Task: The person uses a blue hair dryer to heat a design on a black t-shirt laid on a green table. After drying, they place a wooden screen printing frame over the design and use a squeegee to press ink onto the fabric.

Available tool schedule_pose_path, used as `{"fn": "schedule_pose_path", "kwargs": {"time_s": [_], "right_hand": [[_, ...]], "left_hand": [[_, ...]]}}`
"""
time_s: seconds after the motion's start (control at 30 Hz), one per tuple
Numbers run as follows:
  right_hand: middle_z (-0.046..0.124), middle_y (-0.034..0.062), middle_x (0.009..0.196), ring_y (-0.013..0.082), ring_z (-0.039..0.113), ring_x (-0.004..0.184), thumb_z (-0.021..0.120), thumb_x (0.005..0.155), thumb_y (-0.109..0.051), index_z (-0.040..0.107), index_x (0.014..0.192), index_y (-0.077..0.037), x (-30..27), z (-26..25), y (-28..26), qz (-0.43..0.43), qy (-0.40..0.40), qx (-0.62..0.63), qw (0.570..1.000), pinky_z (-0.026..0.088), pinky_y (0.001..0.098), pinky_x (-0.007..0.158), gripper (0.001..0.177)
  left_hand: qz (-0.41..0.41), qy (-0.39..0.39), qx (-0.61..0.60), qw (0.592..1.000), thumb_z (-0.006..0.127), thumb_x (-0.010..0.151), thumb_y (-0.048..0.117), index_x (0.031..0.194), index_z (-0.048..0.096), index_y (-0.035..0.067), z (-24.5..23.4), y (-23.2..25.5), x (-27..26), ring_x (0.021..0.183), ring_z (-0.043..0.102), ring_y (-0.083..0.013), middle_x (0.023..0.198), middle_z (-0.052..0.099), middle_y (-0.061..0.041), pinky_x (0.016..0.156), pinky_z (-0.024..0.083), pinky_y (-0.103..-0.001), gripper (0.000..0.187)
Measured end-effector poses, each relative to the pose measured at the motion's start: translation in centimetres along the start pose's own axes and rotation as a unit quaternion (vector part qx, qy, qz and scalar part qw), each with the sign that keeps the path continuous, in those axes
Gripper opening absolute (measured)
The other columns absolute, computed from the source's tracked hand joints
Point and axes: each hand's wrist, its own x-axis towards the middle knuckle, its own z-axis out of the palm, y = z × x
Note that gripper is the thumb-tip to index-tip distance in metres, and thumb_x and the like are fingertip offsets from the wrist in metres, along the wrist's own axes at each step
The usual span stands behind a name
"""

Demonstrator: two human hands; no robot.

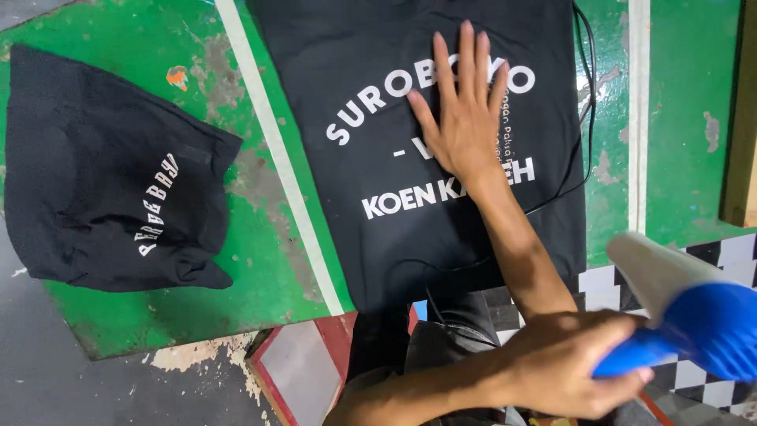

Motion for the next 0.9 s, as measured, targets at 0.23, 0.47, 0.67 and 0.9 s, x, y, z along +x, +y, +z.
{"fn": "schedule_pose_path", "kwargs": {"time_s": [0.23,0.47,0.67,0.9], "right_hand": [[0.017,0.0185,0.17,0.0395,0.019,0.157,0.043,0.106,-0.056,0.024,0.166,-0.016,-12.1,0.1,2.3,0.003,-0.026,-0.043,0.999,0.019,0.0619,0.122,0.075],[0.017,0.0157,0.171,0.0387,0.019,0.158,0.046,0.103,-0.054,0.025,0.165,-0.016,-18.9,-0.4,3.0,0.014,-0.057,-0.026,0.998,0.022,0.0644,0.121,0.075],[0.014,0.0165,0.172,0.0351,0.009,0.158,0.045,0.107,-0.054,0.026,0.166,-0.02,-12.8,1.1,2.4,0.012,-0.008,0.02,1.0,0.005,0.0616,0.122,0.071],[0.012,0.0168,0.171,0.0355,0.007,0.157,0.048,0.114,-0.053,0.027,0.168,-0.017,-2.0,1.8,2.3,0.017,0.045,-0.018,0.999,0.0,0.0616,0.121,0.069]], "left_hand": [[-0.194,0.385,-0.016,0.902,0.072,0.083,0.036,0.114,0.063,0.018,-12.0,-3.2,-6.3,0.077,0.069,-0.0154,0.091,0.072,0.001,0.076,0.055,-0.033,0.037],[-0.031,0.725,-0.022,0.688,0.058,0.101,0.013,0.122,0.051,0.008,-20.3,-5.8,-14.0,0.072,0.053,-0.0134,0.121,0.054,-0.002,0.074,0.046,-0.028,0.023],[-0.008,0.676,-0.043,0.736,0.076,0.089,0.008,0.111,0.063,0.007,-15.2,-8.5,-8.9,0.062,0.067,-0.0171,0.086,0.07,-0.011,0.063,0.056,-0.031,0.026],[0.049,0.369,-0.153,0.915,0.082,0.082,0.008,0.1,0.068,0.005,-3.0,-4.1,-0.2,0.068,0.068,-0.0304,0.082,0.069,-0.014,0.063,0.056,-0.039,0.023]]}}
